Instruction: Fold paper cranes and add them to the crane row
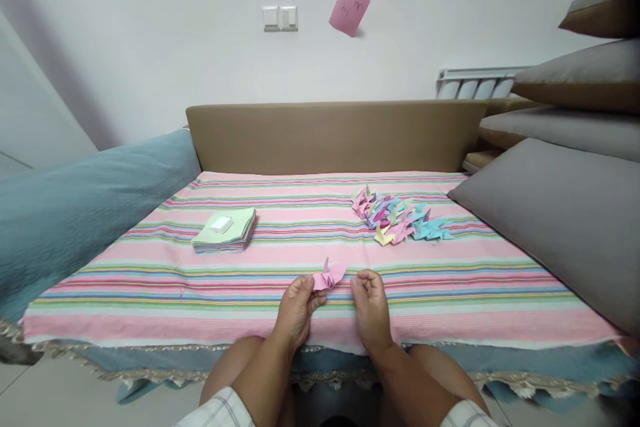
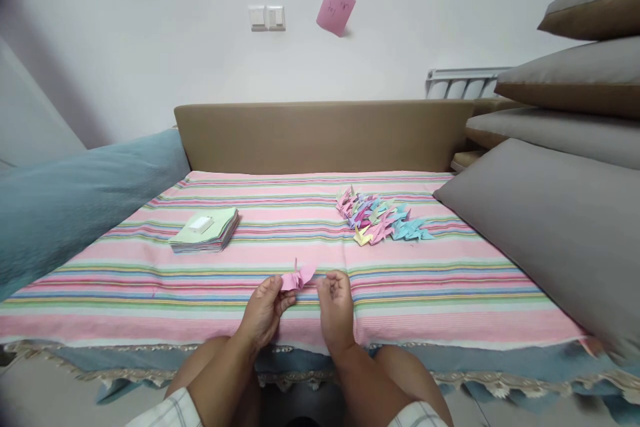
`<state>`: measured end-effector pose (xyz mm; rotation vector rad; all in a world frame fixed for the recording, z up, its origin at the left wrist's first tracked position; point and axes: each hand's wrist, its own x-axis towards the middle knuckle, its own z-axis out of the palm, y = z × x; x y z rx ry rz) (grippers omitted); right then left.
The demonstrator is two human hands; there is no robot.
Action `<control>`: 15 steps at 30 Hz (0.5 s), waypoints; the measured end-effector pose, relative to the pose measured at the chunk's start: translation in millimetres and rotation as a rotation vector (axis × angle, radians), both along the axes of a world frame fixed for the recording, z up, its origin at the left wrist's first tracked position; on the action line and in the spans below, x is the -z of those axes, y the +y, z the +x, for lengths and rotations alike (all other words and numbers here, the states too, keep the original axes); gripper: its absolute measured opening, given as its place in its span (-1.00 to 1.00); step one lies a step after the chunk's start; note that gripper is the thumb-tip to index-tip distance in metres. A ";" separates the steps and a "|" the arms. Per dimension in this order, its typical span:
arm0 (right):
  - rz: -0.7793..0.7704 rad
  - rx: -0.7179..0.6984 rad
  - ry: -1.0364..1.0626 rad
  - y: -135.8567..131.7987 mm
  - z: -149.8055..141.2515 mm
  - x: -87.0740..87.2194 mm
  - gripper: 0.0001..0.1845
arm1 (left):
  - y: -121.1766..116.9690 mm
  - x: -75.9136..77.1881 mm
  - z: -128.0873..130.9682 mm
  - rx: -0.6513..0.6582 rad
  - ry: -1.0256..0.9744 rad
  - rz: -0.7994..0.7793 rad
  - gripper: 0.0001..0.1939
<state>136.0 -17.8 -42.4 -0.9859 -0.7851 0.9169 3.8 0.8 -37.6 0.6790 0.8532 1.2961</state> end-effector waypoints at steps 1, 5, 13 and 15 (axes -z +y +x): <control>0.038 0.024 -0.070 -2.1 -0.3 0.0 -0.72 | -0.2 1.0 0.3 0.003 0.019 0.012 -0.63; 0.103 -0.098 -0.259 -5.7 -4.8 3.2 -0.72 | -1.9 2.7 1.2 0.013 0.182 0.143 -0.64; 0.173 -0.008 -0.494 2.3 -3.2 -3.0 -0.85 | 0.2 4.6 -5.2 0.076 0.410 0.293 -0.67; 0.170 -0.010 -0.485 3.5 -1.2 -4.6 -0.83 | 1.4 7.0 -7.1 0.084 0.424 0.280 -0.68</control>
